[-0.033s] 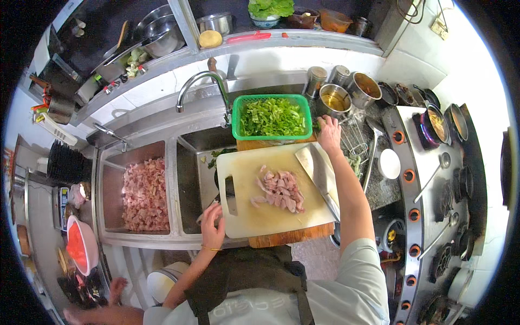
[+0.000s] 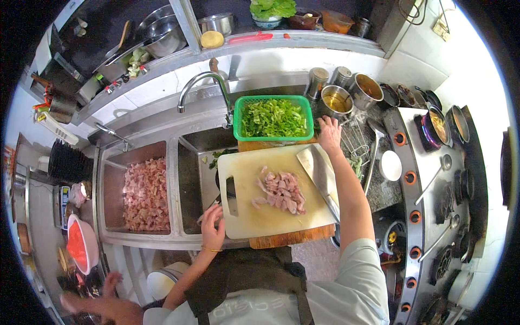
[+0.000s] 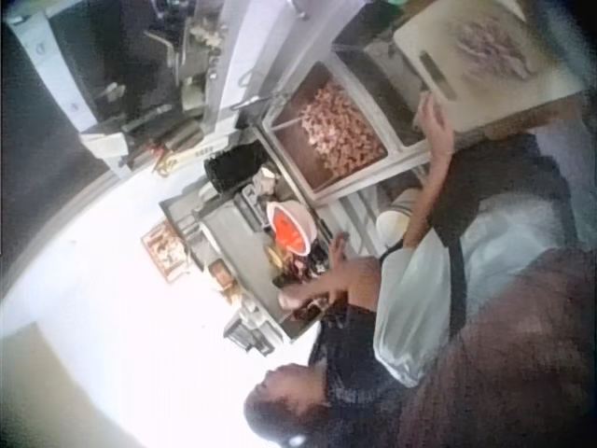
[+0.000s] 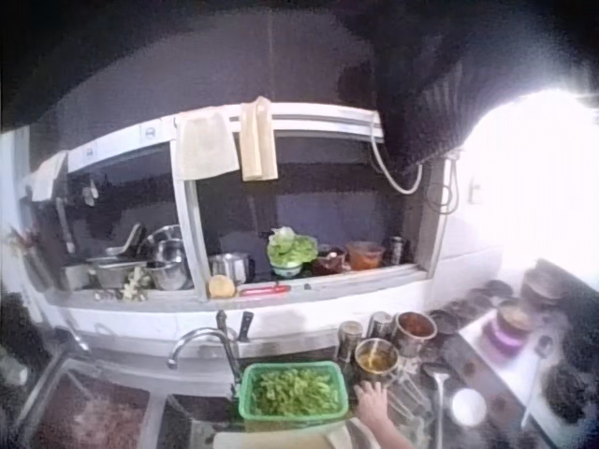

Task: The person chops raw meat on a cutting board using a cleaver, then gathers vegetable scraps from the sink and places them into a pan. They rinse the pan and proceed to wash a large quantity of diced meat in a sink, transferring the cleaned meat into a metal strainer.

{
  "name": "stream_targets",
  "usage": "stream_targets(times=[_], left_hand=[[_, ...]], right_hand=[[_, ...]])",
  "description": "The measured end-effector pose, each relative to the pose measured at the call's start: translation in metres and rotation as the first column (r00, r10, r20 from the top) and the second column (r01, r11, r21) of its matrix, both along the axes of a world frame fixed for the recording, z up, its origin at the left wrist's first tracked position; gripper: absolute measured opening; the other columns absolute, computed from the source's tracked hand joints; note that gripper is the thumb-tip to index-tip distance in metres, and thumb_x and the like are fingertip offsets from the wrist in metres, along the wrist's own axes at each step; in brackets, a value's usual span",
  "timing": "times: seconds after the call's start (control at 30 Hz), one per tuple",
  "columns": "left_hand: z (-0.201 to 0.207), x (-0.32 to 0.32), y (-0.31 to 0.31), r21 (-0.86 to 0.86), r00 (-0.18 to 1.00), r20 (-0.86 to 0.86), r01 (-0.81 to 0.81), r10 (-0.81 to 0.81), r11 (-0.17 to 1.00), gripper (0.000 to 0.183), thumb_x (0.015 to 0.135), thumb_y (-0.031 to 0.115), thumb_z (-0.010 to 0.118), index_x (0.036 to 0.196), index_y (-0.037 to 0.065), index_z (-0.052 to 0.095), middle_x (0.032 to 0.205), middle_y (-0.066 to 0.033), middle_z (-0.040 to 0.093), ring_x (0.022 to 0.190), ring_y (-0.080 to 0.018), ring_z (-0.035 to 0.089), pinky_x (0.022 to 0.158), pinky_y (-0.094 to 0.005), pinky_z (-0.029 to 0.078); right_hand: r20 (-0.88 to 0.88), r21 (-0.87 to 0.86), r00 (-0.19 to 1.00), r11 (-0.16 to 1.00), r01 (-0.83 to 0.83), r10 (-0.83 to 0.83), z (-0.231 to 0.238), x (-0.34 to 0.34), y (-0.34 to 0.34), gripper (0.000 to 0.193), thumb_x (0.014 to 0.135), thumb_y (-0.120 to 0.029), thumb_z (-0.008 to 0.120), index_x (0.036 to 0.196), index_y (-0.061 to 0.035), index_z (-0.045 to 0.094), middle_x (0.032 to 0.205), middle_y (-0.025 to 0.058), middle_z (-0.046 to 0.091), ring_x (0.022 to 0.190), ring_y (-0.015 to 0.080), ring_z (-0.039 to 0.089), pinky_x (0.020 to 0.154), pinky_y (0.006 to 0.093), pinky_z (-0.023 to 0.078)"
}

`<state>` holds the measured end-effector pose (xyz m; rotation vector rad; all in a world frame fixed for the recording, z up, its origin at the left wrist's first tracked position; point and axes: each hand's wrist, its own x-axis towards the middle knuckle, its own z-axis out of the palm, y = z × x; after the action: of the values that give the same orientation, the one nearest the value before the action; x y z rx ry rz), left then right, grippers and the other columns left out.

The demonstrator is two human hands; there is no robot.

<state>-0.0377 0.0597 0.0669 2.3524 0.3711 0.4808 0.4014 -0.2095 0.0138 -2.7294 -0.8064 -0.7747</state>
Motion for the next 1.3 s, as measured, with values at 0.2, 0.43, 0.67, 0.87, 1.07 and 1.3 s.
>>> stream_targets(times=[0.2, 0.43, 0.67, 0.87, 1.07, 1.3], left_hand=[[-0.035, -0.013, 0.005, -0.140, 0.997, 0.019, -0.071, 0.074, 0.988, 0.038, 0.087, -0.004, 0.058, 0.125, 0.000, 0.057, 0.131, -0.0145, 0.053, 0.101, -0.0237, 0.066, 0.084, -0.0336, 0.055], [-0.042, -0.004, -0.004, -0.440, 0.998, -0.044, -0.065, 0.051, 0.896, 0.036, 0.091, -0.002, 0.057, 0.126, -0.001, 0.055, 0.130, -0.0140, 0.053, 0.102, -0.0235, 0.066, 0.084, -0.0320, 0.056], [0.008, 0.044, -0.025, -0.412, 0.985, -0.037, 0.140, -0.171, 0.901, 0.042, 0.089, 0.004, 0.061, 0.130, 0.002, 0.054, 0.125, -0.0136, 0.057, 0.102, -0.0213, 0.066, 0.085, -0.0314, 0.055], [0.032, 0.051, -0.022, -0.218, 0.969, 0.167, 0.214, -0.180, 0.952, 0.050, 0.087, 0.014, 0.067, 0.133, 0.003, 0.052, 0.133, -0.0184, 0.055, 0.120, -0.0360, 0.055, 0.100, -0.0412, 0.045], [0.025, 0.009, 0.004, -0.321, 0.961, 0.275, 0.064, 0.028, 0.945, 0.045, 0.088, 0.012, 0.067, 0.130, 0.002, 0.054, 0.127, -0.0133, 0.060, 0.116, -0.0294, 0.058, 0.096, -0.0363, 0.048], [0.032, -0.025, 0.021, -0.899, 0.948, -0.026, -0.160, 0.316, 0.407, 0.032, 0.102, 0.030, 0.052, 0.118, 0.005, 0.063, 0.106, -0.0005, 0.068, 0.087, -0.0090, 0.063, 0.075, -0.0246, 0.047]], right_hand=[[-0.169, 0.037, 0.969, 0.981, 0.190, -0.181, -0.002, 0.021, -0.008, 0.012, 0.084, -0.012, 0.059, 0.087, -0.0070, 0.069, 0.089, 0.0118, 0.070, 0.081, 0.0357, 0.064, 0.068, 0.0424, 0.052], [-0.448, 0.598, 0.336, -0.002, 0.801, 0.828, 0.050, -0.037, -0.034, 0.030, 0.098, -0.027, 0.058, 0.105, 0.0018, 0.062, 0.083, 0.0088, 0.069, 0.067, 0.0212, 0.069, 0.059, 0.0304, 0.062], [-0.292, 0.465, 0.062, 0.085, 0.881, 0.954, 0.071, -0.151, 0.032, 0.038, 0.104, -0.034, 0.044, 0.119, -0.0005, 0.055, 0.111, 0.0198, 0.068, 0.094, 0.0287, 0.070, 0.076, 0.0344, 0.062], [-0.363, 0.344, -0.242, 0.371, 0.862, 0.900, 0.082, -0.255, 0.109, 0.034, 0.104, -0.034, 0.042, 0.121, -0.0064, 0.055, 0.115, 0.0117, 0.065, 0.100, 0.0245, 0.065, 0.081, 0.0375, 0.055], [-0.191, 0.313, -0.284, 0.333, 0.890, 0.940, 0.084, -0.312, 0.155, 0.030, 0.105, -0.027, 0.039, 0.114, -0.0032, 0.054, 0.109, 0.0136, 0.064, 0.103, 0.0259, 0.061, 0.096, 0.0419, 0.047], [-0.102, 0.645, -0.400, 0.367, 0.671, 0.911, 0.081, -0.323, 0.191, 0.024, 0.103, -0.026, 0.047, 0.100, -0.0070, 0.062, 0.134, 0.0192, 0.057, 0.117, 0.0246, 0.057, 0.101, 0.0389, 0.041]])
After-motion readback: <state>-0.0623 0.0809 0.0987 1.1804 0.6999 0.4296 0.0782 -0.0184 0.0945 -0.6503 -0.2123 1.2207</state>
